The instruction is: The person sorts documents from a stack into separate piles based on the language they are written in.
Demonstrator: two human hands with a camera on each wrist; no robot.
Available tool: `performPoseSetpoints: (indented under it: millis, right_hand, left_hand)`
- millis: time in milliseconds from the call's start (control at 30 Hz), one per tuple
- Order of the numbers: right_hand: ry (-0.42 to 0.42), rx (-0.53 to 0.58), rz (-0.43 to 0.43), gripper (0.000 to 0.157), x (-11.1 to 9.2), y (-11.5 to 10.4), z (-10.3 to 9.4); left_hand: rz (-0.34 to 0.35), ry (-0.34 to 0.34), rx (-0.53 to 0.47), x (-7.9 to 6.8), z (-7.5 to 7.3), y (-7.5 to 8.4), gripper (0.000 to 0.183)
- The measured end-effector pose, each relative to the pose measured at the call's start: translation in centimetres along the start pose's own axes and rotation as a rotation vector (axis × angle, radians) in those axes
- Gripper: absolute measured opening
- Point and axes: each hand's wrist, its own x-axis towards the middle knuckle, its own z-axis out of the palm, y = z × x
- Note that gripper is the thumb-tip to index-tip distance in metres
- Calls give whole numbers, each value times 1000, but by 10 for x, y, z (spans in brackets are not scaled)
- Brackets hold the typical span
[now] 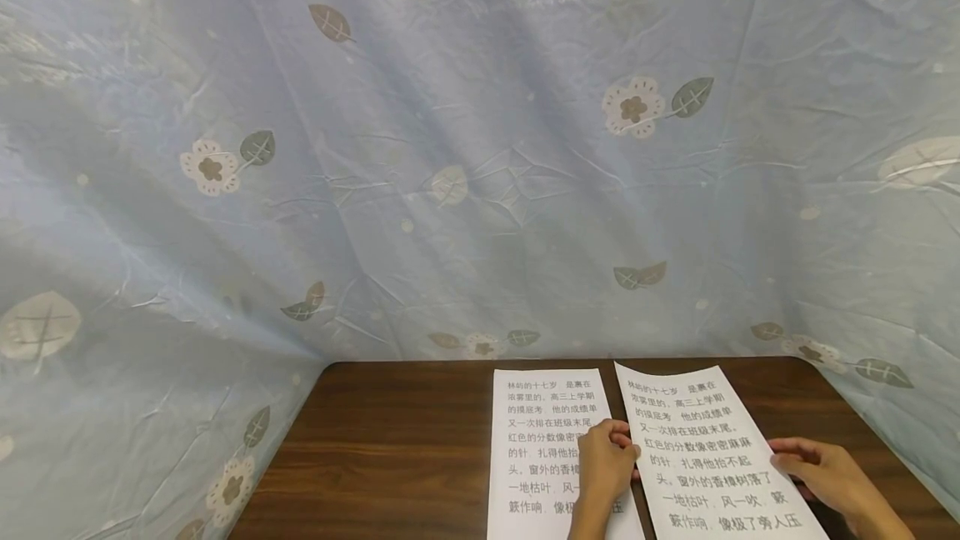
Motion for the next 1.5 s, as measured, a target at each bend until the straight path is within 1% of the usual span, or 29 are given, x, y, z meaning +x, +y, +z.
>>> performPoseSetpoints:
  millis: [67,133,233,300,367,500,633,767,933,1100,1233,1500]
  right_hand:
    - [-7,-16,-4,55,0,0,-1]
    - [3,-48,7,55,0,0,-1]
    - [34,-158,-24,54,0,-1,-2]
    - [70,-227,-33,52,0,-2,-2]
    - [97,-278,-53,50,-1,-3,-2]
    - [127,-301,-62,47,-3,-5,-3]
    - [128,-253,-41,51,-3,-6,-3]
    - [95,-176,-11,57,0,-7,0]
    - [61,-135,12,59,1,-13,5]
    - [35,-76,15,57,2,-24,15]
    - [7,-13,3,56,2,-31,21]
    - [-21,55,-38,53,4,-36,37]
  left_hand:
    - [-11,-4,0,0,-1,0,28]
    - [-18,-10,-3,0,-2,1,28]
    - [-14,-16,1,0,-4,3,28]
    - [-3,-17,4,0,-6,4,28]
    - [0,-18,6,0,-8,5,28]
    - [-14,-19,9,0,-9,5,29]
    - [-24,-18,6,1,-10,5,29]
    - [-24,-17,-1,0,-13,6,29]
    - [-23,-29,16,-2,-20,7,32]
    - [-7,-71,75,-1,-30,8,33]
    - [-4,-109,119,2,-39,6,34]
    - [4,-156,139,3,-63,5,35]
